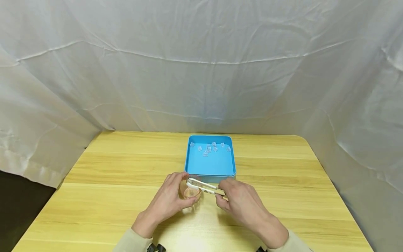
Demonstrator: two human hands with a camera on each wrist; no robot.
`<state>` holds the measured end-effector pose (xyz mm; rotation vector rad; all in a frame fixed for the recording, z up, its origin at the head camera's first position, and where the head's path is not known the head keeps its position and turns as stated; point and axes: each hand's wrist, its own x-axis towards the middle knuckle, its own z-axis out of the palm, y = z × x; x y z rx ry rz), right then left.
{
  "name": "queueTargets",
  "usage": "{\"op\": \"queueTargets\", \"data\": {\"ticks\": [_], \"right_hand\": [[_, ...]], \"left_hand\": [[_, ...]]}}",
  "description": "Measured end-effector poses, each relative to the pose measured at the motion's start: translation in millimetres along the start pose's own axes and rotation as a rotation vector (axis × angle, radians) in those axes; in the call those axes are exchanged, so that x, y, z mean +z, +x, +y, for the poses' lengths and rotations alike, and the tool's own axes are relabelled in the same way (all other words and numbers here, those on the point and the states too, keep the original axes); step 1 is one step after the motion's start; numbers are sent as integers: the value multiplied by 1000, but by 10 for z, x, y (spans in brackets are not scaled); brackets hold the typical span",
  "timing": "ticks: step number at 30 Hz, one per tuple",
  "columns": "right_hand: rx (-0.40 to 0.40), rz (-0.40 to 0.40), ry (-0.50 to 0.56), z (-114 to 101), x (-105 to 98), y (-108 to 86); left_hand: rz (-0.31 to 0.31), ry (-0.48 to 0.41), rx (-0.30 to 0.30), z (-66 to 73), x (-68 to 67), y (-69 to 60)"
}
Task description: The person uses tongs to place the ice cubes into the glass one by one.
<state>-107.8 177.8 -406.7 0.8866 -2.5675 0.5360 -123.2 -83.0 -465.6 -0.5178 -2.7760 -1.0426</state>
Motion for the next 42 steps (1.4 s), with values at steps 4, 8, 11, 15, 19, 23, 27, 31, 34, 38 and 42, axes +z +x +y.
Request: {"op": "queueTargets", "data": {"ticks": [4,8,11,15,19,23,27,31,34,38,42], "right_hand": [[0,-10,6,28,25,-17],[-4,-15,13,54,42,-28],[-8,-15,16,67,51,-34],[-16,-8,16,69,51,-33],[-16,-4,17,69,48,-30],[-9,-9,17,71,48,-31],[0,-16,17,68,45,-28],[8,-15,21,61,35,-23],[11,-15,20,61,34,-25],[5,-8,12,67,41,-28],[-6,5,2,71,49,-30]], "left_hand": [[-5,2,-7,-8,1,7],[-11,6,-13,-14,4,10],[-11,7,-14,-11,4,8],[-9,2,-14,-6,-1,5],[-10,-4,-19,-5,-3,6],[-13,-8,-24,-4,-4,7],[-12,-13,-23,-7,-1,9],[-10,-14,-20,-7,2,6],[-6,-8,-14,-5,1,6],[0,-6,-10,-5,4,6],[2,-9,-16,-7,10,5]]}}
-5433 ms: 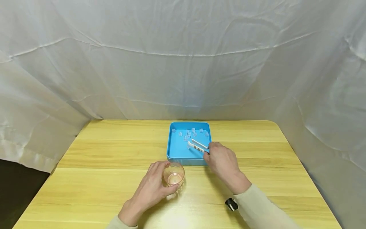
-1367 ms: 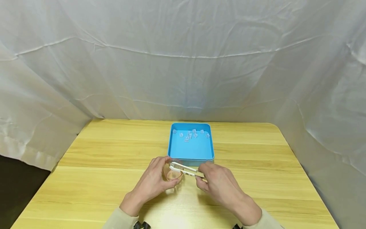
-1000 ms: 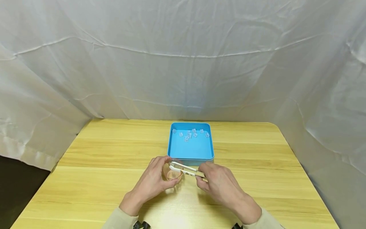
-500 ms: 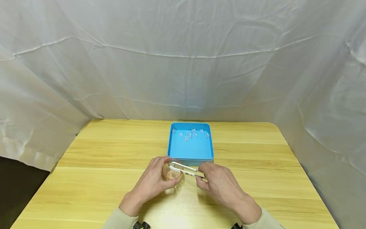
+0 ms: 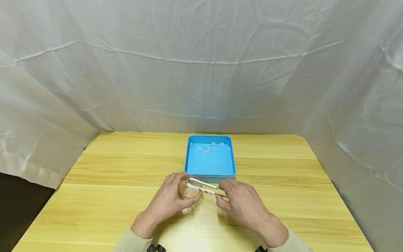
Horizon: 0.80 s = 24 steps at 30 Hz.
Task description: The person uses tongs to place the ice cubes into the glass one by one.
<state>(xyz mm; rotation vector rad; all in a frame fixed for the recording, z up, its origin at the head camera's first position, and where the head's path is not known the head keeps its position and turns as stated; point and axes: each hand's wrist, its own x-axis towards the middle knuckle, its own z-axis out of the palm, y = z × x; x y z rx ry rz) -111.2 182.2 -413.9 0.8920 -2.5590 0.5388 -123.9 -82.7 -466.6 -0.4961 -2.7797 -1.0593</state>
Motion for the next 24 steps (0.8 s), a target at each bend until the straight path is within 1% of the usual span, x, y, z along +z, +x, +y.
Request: {"op": "queueTargets", "data": {"ticks": [7,11,14,20,24], "right_hand": [[-4,-5,-19,1,6,-6],[-18,3,-30,9,14,-5],[-17,-5,-31,12,4,-4],[81,-45,-5,22,-101,21],[137,-44,15,83,-205,91]], "left_hand": [[1,18,4,0,2,3],[2,18,6,1,-1,2],[3,16,9,4,-5,2],[-16,-1,-8,5,-13,4],[-31,-15,-27,2,-23,4]]}}
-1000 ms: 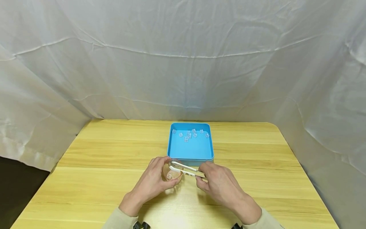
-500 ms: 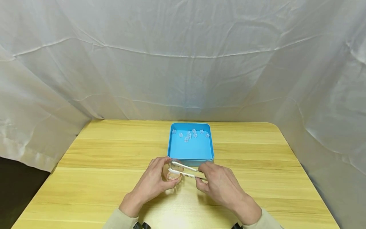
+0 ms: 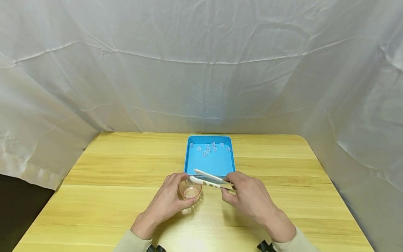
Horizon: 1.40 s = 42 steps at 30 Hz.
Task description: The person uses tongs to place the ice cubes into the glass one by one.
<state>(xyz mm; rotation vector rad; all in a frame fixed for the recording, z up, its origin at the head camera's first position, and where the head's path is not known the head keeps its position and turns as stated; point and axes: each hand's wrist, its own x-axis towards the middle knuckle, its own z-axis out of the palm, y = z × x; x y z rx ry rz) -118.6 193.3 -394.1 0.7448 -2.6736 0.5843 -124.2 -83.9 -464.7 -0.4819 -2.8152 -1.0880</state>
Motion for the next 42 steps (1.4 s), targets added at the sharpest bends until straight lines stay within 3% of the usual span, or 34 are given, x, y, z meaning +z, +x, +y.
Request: {"op": "queueTargets", "data": {"ticks": [7,15,19,24,29,33,42], "right_hand": [[102,-2,-3,204,-81,252],[241,-89,51,380,33,478],[203,-68,-10,418,151,526],[25,55,-152,468,298,539],[-111,151,-213,533,395,560],[-117,144,-215,566,444,587],[-24,70,-192,587,490,640]], "left_hand": [[2,-6,-1,-23,6,-15],[14,-1,-7,-52,26,-39],[20,0,-5,-61,32,-44],[20,-2,1,-62,35,-49],[20,2,4,-55,33,-47],[17,6,6,-45,28,-36],[14,15,21,-30,18,-5]]}}
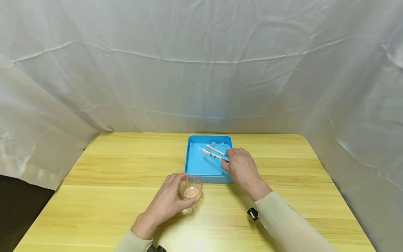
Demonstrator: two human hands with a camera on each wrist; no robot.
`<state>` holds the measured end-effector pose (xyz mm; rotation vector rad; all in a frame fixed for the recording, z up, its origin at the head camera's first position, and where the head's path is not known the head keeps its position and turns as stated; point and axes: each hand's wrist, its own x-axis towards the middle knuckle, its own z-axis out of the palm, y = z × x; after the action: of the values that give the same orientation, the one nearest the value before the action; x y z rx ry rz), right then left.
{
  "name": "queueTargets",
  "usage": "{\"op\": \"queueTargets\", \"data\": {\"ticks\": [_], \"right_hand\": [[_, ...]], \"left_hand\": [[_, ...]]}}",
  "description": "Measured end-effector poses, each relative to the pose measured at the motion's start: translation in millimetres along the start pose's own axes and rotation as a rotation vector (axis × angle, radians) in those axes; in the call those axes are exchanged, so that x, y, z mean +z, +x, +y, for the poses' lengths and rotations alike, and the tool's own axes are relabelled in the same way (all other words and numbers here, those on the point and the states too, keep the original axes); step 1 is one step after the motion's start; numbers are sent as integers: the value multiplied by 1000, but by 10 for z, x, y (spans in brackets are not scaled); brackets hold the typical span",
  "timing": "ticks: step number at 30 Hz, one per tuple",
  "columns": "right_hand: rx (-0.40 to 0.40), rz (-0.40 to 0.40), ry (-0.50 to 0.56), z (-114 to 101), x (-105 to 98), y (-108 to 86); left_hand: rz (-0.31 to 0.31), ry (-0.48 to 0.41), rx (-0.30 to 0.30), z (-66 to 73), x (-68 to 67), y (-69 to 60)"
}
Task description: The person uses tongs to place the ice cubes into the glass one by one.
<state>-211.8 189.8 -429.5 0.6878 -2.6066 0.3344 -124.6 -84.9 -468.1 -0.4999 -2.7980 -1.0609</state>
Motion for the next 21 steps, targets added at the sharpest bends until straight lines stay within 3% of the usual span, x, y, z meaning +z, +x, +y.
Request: {"op": "queueTargets", "data": {"ticks": [14,21], "right_hand": [[64,-89,33,-22,97,29],[38,-67,7,-33,149,45]], "left_hand": [[-18,-5,-23,2,-14,-25],[-20,-6,-28,-5,-10,-25]]}}
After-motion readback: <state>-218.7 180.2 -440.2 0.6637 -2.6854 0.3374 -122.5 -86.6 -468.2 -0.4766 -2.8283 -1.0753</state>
